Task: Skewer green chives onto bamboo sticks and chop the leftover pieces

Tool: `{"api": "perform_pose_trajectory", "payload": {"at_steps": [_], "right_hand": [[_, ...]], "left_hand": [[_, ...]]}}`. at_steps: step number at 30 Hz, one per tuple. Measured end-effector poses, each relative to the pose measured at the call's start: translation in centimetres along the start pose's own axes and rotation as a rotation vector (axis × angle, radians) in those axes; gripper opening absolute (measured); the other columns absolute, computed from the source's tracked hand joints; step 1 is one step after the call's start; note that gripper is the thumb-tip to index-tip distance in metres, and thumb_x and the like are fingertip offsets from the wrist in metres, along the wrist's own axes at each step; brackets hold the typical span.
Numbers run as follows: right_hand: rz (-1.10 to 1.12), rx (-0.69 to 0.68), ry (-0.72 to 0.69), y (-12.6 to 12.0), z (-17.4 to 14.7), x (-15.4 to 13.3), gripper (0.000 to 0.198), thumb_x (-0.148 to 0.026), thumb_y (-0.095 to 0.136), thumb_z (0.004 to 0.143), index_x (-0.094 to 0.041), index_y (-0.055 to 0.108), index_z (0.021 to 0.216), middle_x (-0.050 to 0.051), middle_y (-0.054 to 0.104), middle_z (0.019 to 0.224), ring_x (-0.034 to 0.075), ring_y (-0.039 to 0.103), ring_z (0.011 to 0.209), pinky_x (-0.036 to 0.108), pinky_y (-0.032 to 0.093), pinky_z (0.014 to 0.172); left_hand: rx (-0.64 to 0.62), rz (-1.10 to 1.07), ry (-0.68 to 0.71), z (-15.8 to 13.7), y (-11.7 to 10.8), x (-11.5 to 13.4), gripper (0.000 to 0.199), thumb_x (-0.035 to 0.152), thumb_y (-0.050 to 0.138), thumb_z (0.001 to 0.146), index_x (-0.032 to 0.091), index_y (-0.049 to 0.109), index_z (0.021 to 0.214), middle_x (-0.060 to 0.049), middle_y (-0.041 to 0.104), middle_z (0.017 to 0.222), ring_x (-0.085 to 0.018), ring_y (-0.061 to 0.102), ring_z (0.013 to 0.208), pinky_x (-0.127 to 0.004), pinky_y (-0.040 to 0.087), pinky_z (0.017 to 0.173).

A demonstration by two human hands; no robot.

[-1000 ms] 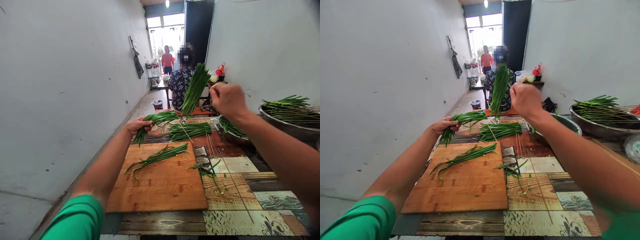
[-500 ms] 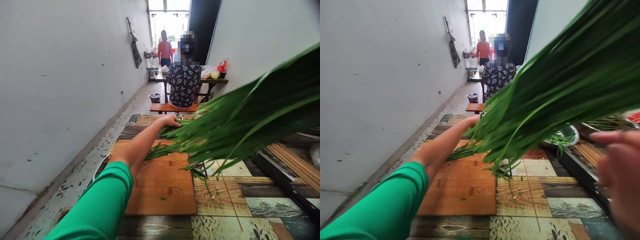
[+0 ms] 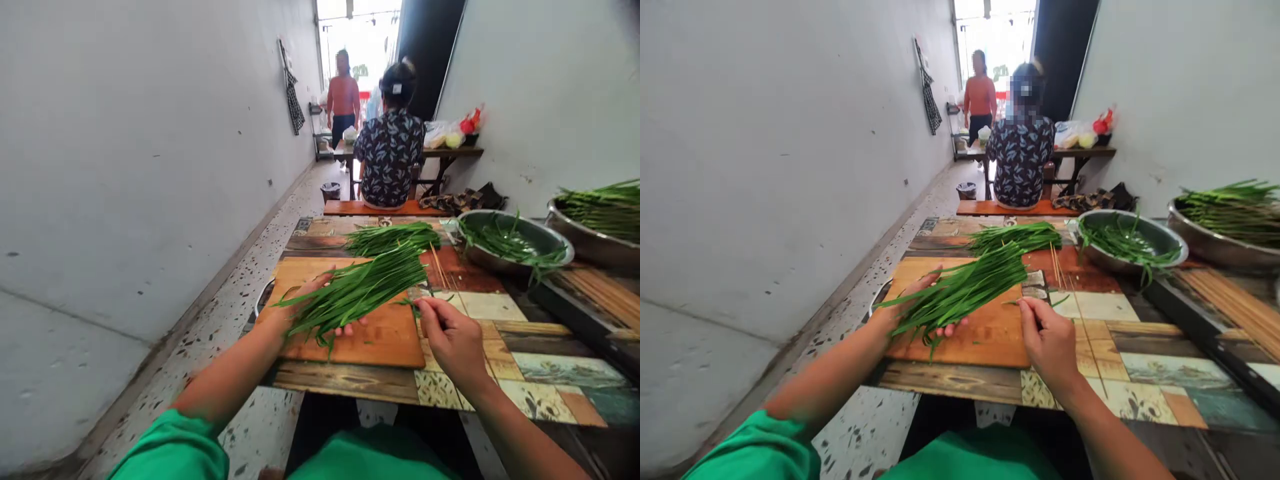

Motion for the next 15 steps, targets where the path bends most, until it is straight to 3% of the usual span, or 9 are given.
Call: {"api": "perform_pose_trajectory", "payload": {"at_steps": [3,5,7,9,11,12,15], "right_hand": [[-0.021,-0.099,0.125,3.0,-3.8,3.2,0.030,-0.035,0.047,0.089,-0.017,0.070,0.089,0.004,0.072,0.076,0.015,0.065,0.060,0.025,0.046,0.054],[-0.072,-0.115,0.191,3.6,-5.3,4.8,0.032,-0.036,0.046,0.087,-0.016,0.070,0.095,0.006,0.073,0.082,0.018,0.067,0.065,0.026,0.047,0.056],[-0.133,-0.148,0.234,3.8,-5.6,5.8,0.034,-0.036,0.045,0.085,-0.017,0.070,0.100,0.005,0.073,0.079,0.019,0.066,0.064,0.027,0.045,0.055],[-0.190,-0.204,0.241,3.9,-5.1,6.2,0.034,-0.035,0.045,0.083,-0.019,0.071,0.097,0.004,0.071,0.072,0.018,0.064,0.058,0.027,0.041,0.052],[-0.231,-0.241,0.232,3.9,-4.4,6.4,0.032,-0.035,0.045,0.081,-0.020,0.071,0.092,0.003,0.070,0.067,0.017,0.061,0.053,0.027,0.038,0.050],[-0.241,-0.246,0.226,3.9,-4.0,6.4,0.032,-0.035,0.045,0.081,-0.021,0.072,0.091,0.002,0.069,0.067,0.017,0.059,0.052,0.027,0.037,0.050],[-0.217,-0.251,0.230,3.9,-3.3,6.8,0.033,-0.037,0.046,0.079,-0.021,0.072,0.090,0.001,0.067,0.064,0.015,0.058,0.051,0.027,0.036,0.050]], "left_hand": [[-0.035,-0.005,-0.207,-3.9,-1.8,-3.4,0.060,0.063,0.053,0.080,0.015,0.062,0.115,-0.010,0.071,0.092,-0.021,0.067,0.074,-0.033,0.052,0.069],[0.077,0.119,-0.261,-6.3,-4.3,-3.2,0.056,0.059,0.055,0.080,0.016,0.062,0.115,-0.011,0.070,0.102,-0.020,0.066,0.078,-0.032,0.052,0.072],[0.370,0.464,-0.264,-8.3,-7.7,-1.0,0.049,0.054,0.053,0.083,0.015,0.066,0.109,-0.011,0.070,0.101,-0.021,0.066,0.081,-0.033,0.051,0.075],[0.751,0.926,-0.219,-9.8,-9.5,3.1,0.037,0.043,0.053,0.085,0.015,0.068,0.103,-0.012,0.069,0.099,-0.024,0.064,0.087,-0.036,0.049,0.080],[0.971,1.269,-0.076,-9.0,-7.6,6.7,0.028,0.033,0.052,0.085,0.017,0.070,0.101,-0.012,0.069,0.103,-0.025,0.062,0.095,-0.037,0.044,0.085],[0.959,1.354,0.009,-7.4,-5.9,7.6,0.026,0.029,0.051,0.086,0.018,0.071,0.100,-0.011,0.069,0.105,-0.024,0.061,0.097,-0.037,0.042,0.087],[0.663,1.399,0.177,-0.3,-0.1,7.2,0.022,0.026,0.052,0.087,0.023,0.074,0.088,-0.005,0.071,0.098,-0.020,0.061,0.095,-0.037,0.035,0.090]]}}
Point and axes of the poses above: each hand's wrist, its own z-axis towards the middle knuckle, its own y-axis out of the palm, x = y × z, the point moved 8 cm from there along z, towards the middle knuckle
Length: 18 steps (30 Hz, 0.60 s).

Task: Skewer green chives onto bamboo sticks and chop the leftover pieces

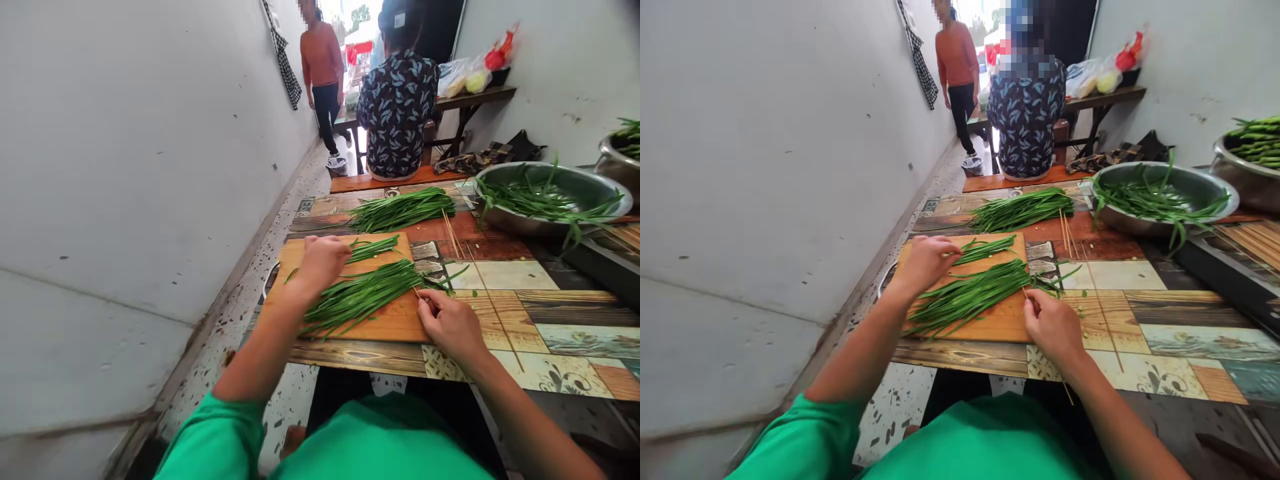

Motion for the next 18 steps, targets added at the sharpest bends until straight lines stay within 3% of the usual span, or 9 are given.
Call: {"api": "perform_pose_trajectory", "payload": {"at_steps": [3,7,18], "right_hand": [[0.048,-0.027,0.024,0.4,0.2,0.5,0.034,-0.039,0.046,0.079,-0.022,0.072,0.091,-0.001,0.064,0.058,0.015,0.056,0.050,0.026,0.034,0.049],[0.072,-0.041,0.046,0.6,-0.2,1.1,0.036,-0.041,0.045,0.081,-0.022,0.072,0.097,-0.001,0.064,0.059,0.014,0.056,0.050,0.026,0.035,0.050],[0.029,0.023,-0.027,0.5,-0.8,0.6,0.034,-0.036,0.047,0.086,-0.021,0.071,0.104,0.000,0.067,0.063,0.014,0.056,0.049,0.026,0.035,0.049]], "left_hand": [[-0.036,0.055,0.043,3.0,3.6,3.8,0.019,0.025,0.056,0.085,0.021,0.074,0.082,-0.008,0.069,0.096,-0.024,0.058,0.101,-0.041,0.028,0.088],[-0.080,0.080,0.007,5.0,6.1,4.2,0.016,0.024,0.059,0.082,0.020,0.074,0.082,-0.008,0.069,0.093,-0.025,0.058,0.098,-0.041,0.026,0.083],[-0.003,-0.123,0.030,4.7,7.2,4.1,0.017,0.025,0.056,0.084,0.022,0.072,0.081,-0.004,0.072,0.093,-0.020,0.060,0.095,-0.039,0.028,0.086]]}}
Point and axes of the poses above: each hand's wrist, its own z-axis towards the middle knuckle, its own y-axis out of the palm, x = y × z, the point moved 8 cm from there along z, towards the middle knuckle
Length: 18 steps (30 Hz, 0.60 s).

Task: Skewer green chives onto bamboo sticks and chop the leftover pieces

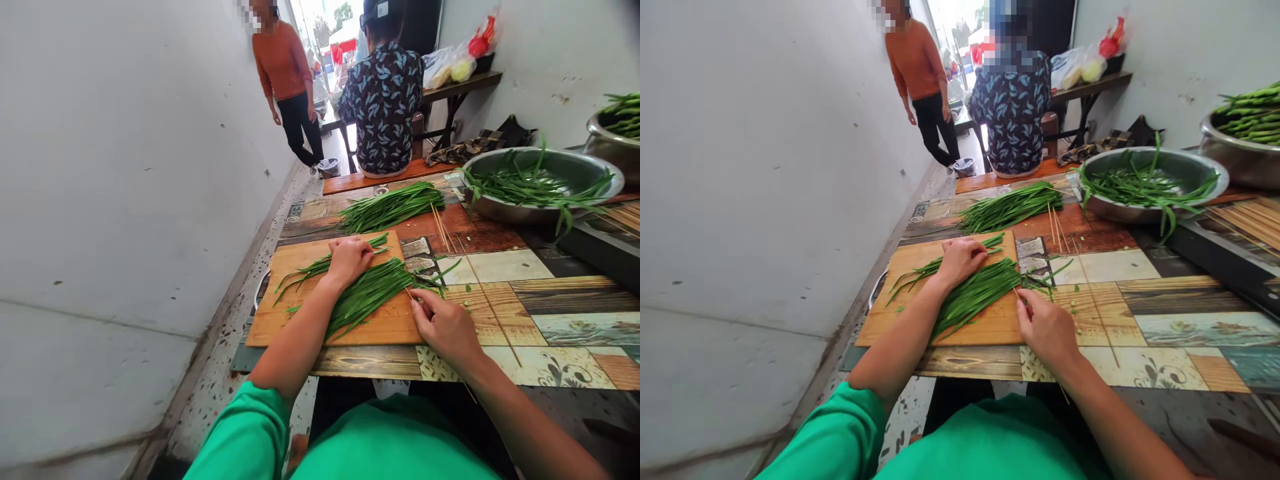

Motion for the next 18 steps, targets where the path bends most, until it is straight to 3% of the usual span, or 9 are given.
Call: {"api": "perform_pose_trajectory", "payload": {"at_steps": [5,11,18], "right_hand": [[0.040,0.035,-0.017,-0.3,-0.1,-0.2,0.032,-0.034,0.048,0.087,-0.019,0.071,0.102,0.000,0.068,0.067,0.011,0.055,0.047,0.024,0.037,0.048],[0.053,0.079,-0.036,-0.5,-0.1,-0.3,0.031,-0.034,0.049,0.086,-0.019,0.072,0.100,-0.001,0.067,0.064,0.011,0.055,0.046,0.023,0.037,0.047],[0.055,0.067,-0.017,-0.6,0.0,-0.4,0.033,-0.036,0.048,0.086,-0.019,0.073,0.099,0.001,0.068,0.064,0.011,0.055,0.046,0.023,0.038,0.047]], "left_hand": [[0.009,-0.062,-0.003,-0.3,0.1,0.4,0.017,0.023,0.054,0.085,0.020,0.070,0.085,-0.003,0.073,0.089,-0.020,0.064,0.090,-0.037,0.034,0.087],[-0.062,-0.135,-0.014,-0.1,0.6,0.0,0.021,0.021,0.054,0.087,0.022,0.071,0.099,-0.003,0.073,0.104,-0.018,0.063,0.101,-0.031,0.041,0.091],[-0.104,-0.141,0.004,0.0,1.1,-0.1,0.023,0.022,0.054,0.088,0.022,0.073,0.101,-0.003,0.072,0.106,-0.018,0.063,0.101,-0.031,0.044,0.091]]}}
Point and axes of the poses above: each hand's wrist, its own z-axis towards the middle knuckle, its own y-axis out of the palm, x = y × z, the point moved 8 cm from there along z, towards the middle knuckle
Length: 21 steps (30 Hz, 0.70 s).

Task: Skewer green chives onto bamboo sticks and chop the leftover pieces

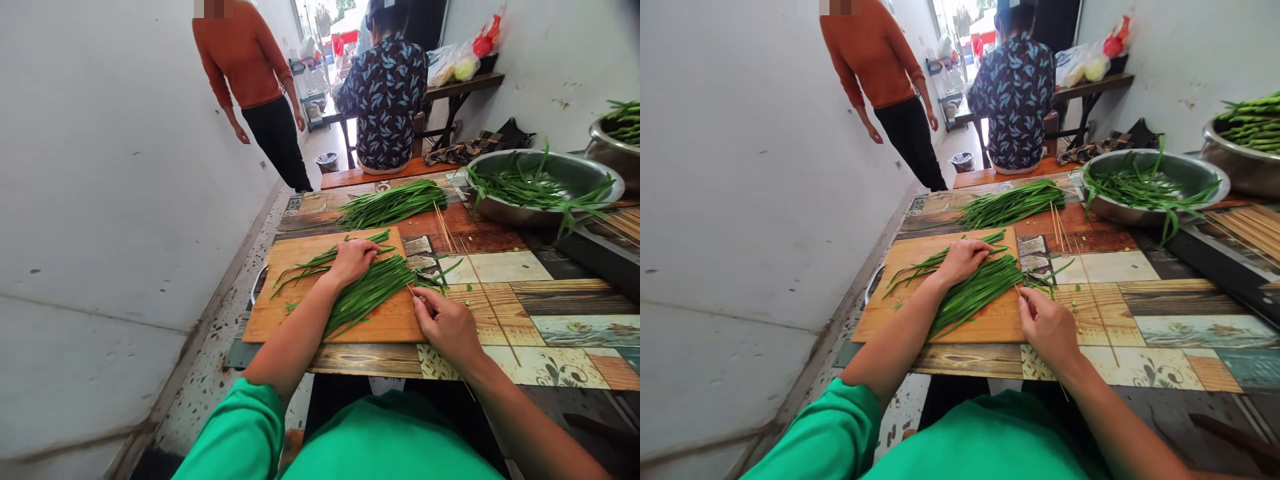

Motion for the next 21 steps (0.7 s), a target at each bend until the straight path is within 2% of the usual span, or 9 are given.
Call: {"api": "perform_pose_trajectory", "payload": {"at_steps": [6,10,15,21], "right_hand": [[-0.013,0.004,-0.017,0.06,0.05,-0.09,0.032,-0.036,0.048,0.086,-0.019,0.073,0.099,0.002,0.069,0.066,0.012,0.057,0.048,0.024,0.039,0.048],[-0.010,-0.007,-0.020,0.10,0.05,-0.13,0.033,-0.035,0.047,0.087,-0.019,0.073,0.099,0.003,0.071,0.067,0.013,0.060,0.049,0.024,0.038,0.046],[-0.006,0.012,-0.025,-0.13,0.02,-0.24,0.034,-0.036,0.047,0.086,-0.018,0.074,0.097,0.003,0.071,0.067,0.013,0.059,0.047,0.024,0.037,0.045],[-0.010,0.017,-0.046,-0.13,0.03,-0.36,0.033,-0.035,0.047,0.086,-0.018,0.074,0.097,0.004,0.073,0.074,0.014,0.062,0.052,0.024,0.042,0.049]], "left_hand": [[0.005,-0.066,0.021,-0.14,-0.04,0.20,0.023,0.020,0.056,0.086,0.021,0.073,0.100,-0.003,0.073,0.101,-0.017,0.064,0.093,-0.028,0.046,0.086],[0.016,-0.122,0.000,-0.10,0.03,0.09,0.020,0.029,0.063,0.082,0.020,0.075,0.096,-0.002,0.074,0.091,-0.016,0.065,0.085,-0.026,0.046,0.081],[0.016,-0.112,-0.017,-0.01,0.13,0.08,0.018,0.024,0.063,0.082,0.020,0.075,0.094,-0.003,0.075,0.092,-0.016,0.065,0.085,-0.026,0.046,0.081],[0.044,-0.146,-0.027,0.03,0.18,-0.20,0.017,0.024,0.064,0.080,0.021,0.076,0.091,-0.001,0.075,0.090,-0.015,0.065,0.083,-0.026,0.047,0.082]]}}
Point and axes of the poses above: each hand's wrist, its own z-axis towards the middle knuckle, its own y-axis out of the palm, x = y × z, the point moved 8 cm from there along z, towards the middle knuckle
